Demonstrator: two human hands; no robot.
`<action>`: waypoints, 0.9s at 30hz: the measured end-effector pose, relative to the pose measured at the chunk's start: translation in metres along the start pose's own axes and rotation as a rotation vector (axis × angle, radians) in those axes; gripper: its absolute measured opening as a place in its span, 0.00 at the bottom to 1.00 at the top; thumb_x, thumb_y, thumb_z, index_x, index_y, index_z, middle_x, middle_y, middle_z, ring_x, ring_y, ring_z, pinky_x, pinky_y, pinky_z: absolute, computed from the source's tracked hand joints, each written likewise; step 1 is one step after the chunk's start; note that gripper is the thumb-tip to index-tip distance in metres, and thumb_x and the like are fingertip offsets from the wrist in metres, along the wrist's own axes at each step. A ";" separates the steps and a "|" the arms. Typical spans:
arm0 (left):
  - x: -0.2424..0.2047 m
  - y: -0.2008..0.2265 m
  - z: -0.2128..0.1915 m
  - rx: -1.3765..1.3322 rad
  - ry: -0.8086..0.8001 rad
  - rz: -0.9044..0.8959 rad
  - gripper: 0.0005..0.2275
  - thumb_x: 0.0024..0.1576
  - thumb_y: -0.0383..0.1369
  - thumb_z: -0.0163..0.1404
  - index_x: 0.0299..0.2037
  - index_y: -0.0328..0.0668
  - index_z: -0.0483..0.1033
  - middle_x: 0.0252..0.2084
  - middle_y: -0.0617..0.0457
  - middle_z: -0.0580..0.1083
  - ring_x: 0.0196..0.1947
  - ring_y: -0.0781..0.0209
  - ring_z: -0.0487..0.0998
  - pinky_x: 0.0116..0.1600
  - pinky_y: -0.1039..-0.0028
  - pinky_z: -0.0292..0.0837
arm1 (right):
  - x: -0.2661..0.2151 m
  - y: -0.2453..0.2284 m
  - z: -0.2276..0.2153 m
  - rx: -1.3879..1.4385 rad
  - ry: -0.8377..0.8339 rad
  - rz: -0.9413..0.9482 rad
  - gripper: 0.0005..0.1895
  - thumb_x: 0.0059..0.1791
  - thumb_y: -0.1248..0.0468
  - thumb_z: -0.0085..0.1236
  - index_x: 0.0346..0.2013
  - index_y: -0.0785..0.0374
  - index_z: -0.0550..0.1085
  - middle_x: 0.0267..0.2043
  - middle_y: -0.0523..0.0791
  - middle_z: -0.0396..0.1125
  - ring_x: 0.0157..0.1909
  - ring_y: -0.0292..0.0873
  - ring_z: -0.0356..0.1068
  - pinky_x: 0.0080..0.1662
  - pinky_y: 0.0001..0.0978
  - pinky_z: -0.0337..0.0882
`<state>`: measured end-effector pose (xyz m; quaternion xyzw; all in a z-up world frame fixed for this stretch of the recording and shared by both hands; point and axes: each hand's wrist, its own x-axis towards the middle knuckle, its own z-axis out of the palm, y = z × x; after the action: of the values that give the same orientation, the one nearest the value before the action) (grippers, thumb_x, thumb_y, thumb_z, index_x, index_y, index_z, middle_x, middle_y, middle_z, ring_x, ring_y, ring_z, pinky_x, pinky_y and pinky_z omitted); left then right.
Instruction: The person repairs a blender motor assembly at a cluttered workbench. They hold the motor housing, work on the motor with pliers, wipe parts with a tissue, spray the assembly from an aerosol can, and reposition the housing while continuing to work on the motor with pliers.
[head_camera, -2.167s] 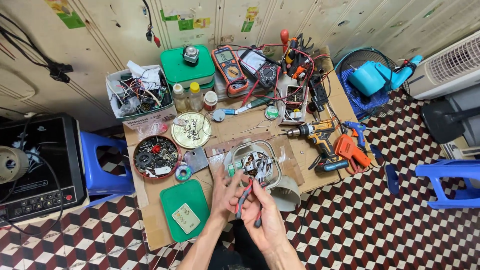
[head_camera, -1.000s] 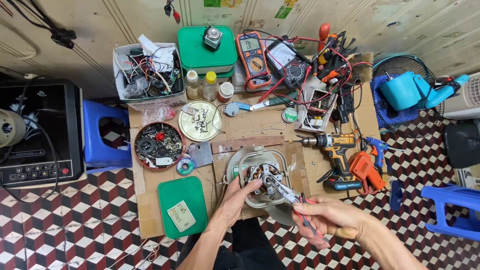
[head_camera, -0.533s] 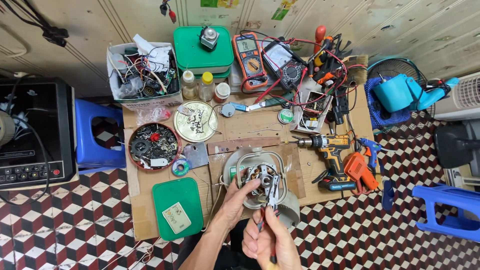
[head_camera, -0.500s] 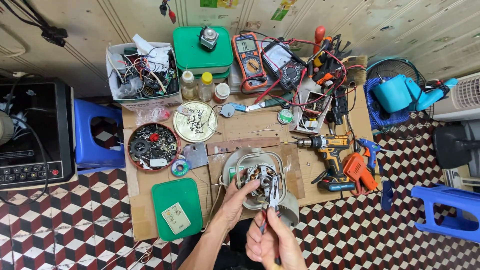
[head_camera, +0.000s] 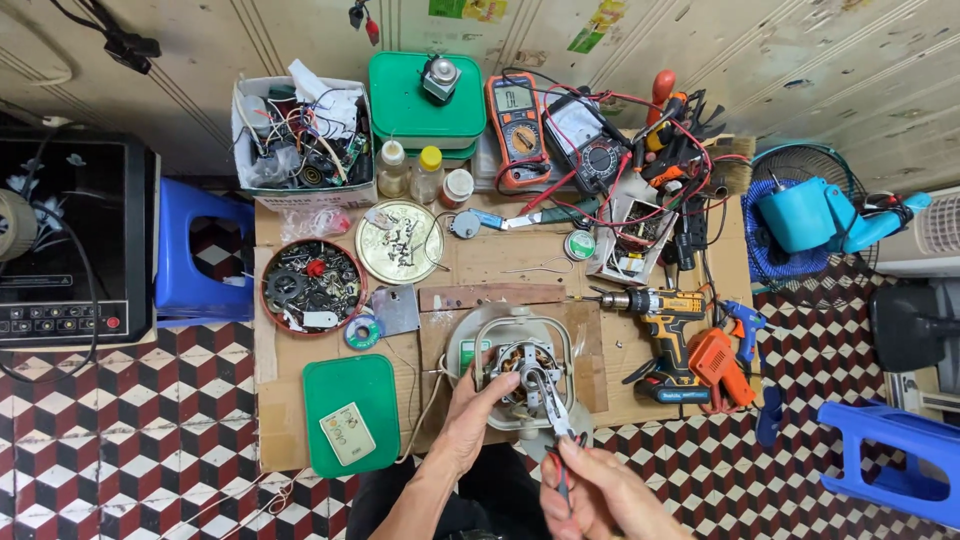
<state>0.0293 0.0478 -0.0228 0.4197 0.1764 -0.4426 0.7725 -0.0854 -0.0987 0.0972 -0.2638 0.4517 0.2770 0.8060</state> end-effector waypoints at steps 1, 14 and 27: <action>0.000 0.000 0.001 -0.004 0.002 0.000 0.37 0.49 0.38 0.61 0.70 0.38 0.59 0.61 0.48 0.74 0.64 0.59 0.70 0.68 0.69 0.59 | 0.007 0.010 0.006 -0.003 0.001 0.003 0.20 0.54 0.52 0.48 0.34 0.70 0.68 0.20 0.50 0.60 0.20 0.46 0.61 0.24 0.36 0.62; 0.003 -0.001 -0.003 0.059 -0.009 0.049 0.38 0.48 0.39 0.62 0.69 0.36 0.61 0.63 0.47 0.71 0.63 0.60 0.70 0.68 0.69 0.61 | 0.008 0.019 0.010 0.196 -0.031 -0.084 0.21 0.52 0.48 0.46 0.31 0.64 0.67 0.19 0.49 0.59 0.19 0.46 0.59 0.24 0.36 0.61; 0.023 -0.028 -0.027 -0.110 -0.081 -0.079 0.27 0.56 0.42 0.57 0.63 0.37 0.71 0.53 0.52 0.76 0.56 0.61 0.72 0.63 0.64 0.64 | 0.005 -0.015 0.036 -0.210 -0.008 0.007 0.14 0.55 0.57 0.52 0.38 0.68 0.72 0.26 0.51 0.70 0.24 0.46 0.71 0.27 0.35 0.71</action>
<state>0.0216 0.0497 -0.0671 0.3512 0.1855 -0.4788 0.7829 -0.0515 -0.0841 0.1117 -0.3443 0.4178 0.3267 0.7747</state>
